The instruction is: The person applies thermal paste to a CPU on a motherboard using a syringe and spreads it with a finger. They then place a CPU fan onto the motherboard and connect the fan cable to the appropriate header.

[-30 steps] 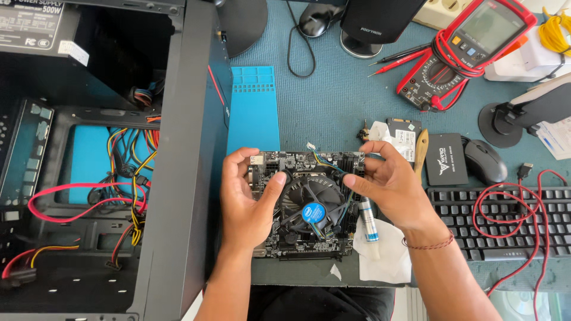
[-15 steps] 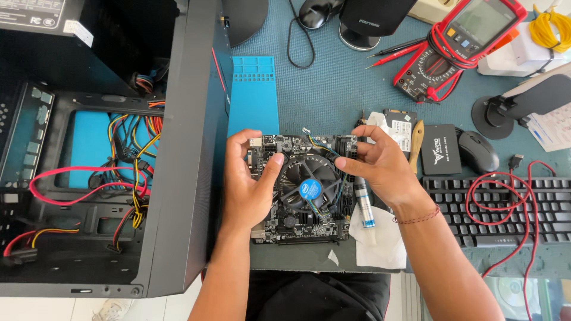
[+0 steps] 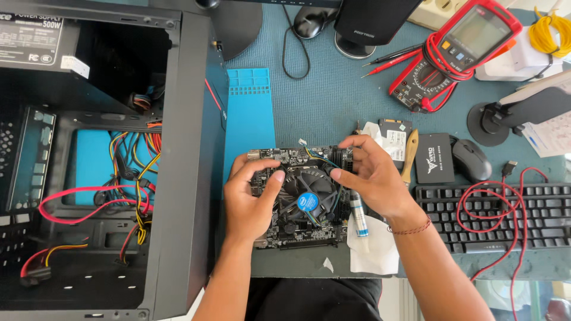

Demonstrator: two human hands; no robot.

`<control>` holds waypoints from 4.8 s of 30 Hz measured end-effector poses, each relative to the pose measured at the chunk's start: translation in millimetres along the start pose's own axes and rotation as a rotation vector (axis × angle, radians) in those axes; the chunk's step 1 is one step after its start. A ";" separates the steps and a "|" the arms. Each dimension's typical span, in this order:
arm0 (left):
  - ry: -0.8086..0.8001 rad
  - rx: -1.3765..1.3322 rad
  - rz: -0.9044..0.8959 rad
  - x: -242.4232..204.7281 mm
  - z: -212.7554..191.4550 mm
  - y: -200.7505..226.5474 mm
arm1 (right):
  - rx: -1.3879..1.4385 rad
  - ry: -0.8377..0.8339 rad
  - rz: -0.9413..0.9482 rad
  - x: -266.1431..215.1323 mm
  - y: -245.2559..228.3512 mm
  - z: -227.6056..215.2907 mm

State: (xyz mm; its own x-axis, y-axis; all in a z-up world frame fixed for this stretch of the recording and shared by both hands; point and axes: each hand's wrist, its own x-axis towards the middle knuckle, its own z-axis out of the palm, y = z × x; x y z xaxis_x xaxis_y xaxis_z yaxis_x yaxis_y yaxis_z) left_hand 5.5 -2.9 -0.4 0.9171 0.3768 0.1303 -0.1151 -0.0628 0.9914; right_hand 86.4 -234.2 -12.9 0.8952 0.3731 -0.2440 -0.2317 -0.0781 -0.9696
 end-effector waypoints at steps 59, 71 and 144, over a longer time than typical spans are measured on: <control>-0.135 -0.219 -0.617 28.9 4.6 145.0 | 0.164 0.210 0.192 -24.3 -98.7 -4.8; -0.071 -0.240 -0.636 27.4 -1.4 159.0 | 0.138 0.224 0.133 -42.0 -139.4 17.6; -0.152 -0.534 -0.755 -9.1 -23.9 109.4 | -0.415 0.211 -0.322 -74.9 -196.4 26.7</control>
State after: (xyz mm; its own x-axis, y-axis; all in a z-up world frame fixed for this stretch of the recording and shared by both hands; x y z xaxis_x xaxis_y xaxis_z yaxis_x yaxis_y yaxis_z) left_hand -24.5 8.9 107.2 0.8563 0.0175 -0.5162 0.4057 0.5957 0.6932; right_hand 54.7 -222.2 196.2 0.9626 0.2482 0.1085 0.1965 -0.3638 -0.9105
